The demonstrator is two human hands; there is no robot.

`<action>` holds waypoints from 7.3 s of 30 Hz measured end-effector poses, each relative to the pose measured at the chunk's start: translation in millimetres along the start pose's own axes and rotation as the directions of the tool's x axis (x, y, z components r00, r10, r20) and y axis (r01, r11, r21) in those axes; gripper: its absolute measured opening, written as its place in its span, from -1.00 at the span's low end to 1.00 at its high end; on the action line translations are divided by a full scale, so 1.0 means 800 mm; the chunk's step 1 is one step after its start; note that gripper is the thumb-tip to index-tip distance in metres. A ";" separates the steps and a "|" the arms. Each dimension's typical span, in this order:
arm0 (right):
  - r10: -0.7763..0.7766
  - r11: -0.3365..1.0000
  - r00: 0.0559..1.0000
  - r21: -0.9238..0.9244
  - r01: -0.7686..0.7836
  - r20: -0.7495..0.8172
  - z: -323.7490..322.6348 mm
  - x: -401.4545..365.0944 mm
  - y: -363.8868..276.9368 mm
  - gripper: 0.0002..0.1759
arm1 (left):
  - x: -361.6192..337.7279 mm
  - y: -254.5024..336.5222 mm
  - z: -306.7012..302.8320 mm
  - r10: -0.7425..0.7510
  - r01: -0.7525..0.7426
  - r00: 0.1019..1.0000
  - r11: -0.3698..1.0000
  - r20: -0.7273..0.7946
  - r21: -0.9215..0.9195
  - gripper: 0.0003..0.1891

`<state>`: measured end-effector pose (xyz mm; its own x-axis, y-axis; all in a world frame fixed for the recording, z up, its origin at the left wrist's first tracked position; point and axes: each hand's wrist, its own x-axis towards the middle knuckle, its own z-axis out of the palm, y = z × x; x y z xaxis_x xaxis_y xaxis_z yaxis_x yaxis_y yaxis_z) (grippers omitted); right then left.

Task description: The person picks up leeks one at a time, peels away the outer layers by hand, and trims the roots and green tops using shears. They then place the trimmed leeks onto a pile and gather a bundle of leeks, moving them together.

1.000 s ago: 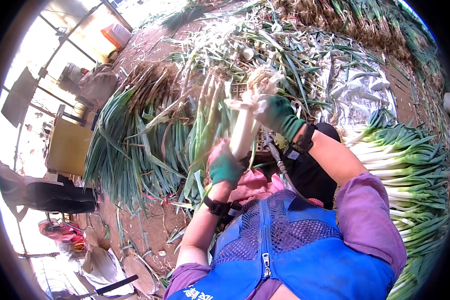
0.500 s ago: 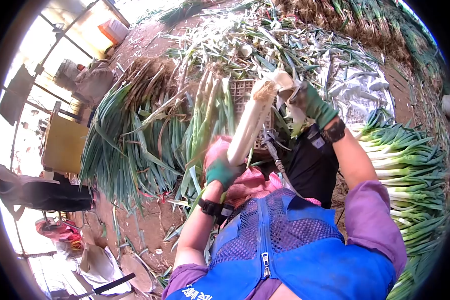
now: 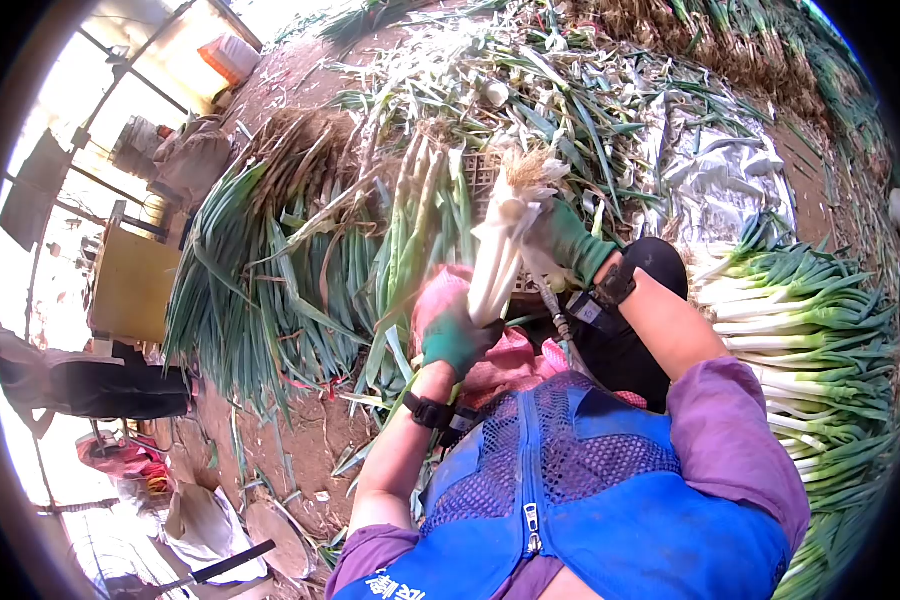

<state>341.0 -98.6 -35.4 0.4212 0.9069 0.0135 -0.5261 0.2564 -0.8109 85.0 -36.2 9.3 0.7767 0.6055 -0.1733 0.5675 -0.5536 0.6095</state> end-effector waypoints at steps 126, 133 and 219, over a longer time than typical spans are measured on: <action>-0.035 -0.031 0.980 -0.980 0.196 0.197 0.210 0.102 0.050 -0.86 | -0.069 -0.021 -0.556 -0.238 -0.178 0.141 0.949 -0.961 -0.261 -0.46; 0.049 -0.226 0.994 -0.971 -0.084 -0.097 -0.040 0.048 -0.074 -0.69 | -0.129 -0.065 -0.604 -0.450 -0.144 -0.137 0.890 -0.882 -0.432 -0.37; -0.225 0.775 0.731 -0.337 0.535 0.644 0.291 -0.046 0.014 -0.88 | 0.001 -0.070 -0.510 -0.313 -0.464 0.419 0.734 -0.853 -0.497 -0.70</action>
<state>148.0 -51.6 91.3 -0.0495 0.8207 0.5692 0.0664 0.5713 -0.8180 -57.5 228.6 290.5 -0.0854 0.9142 0.3963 -0.0795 -0.4027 0.9119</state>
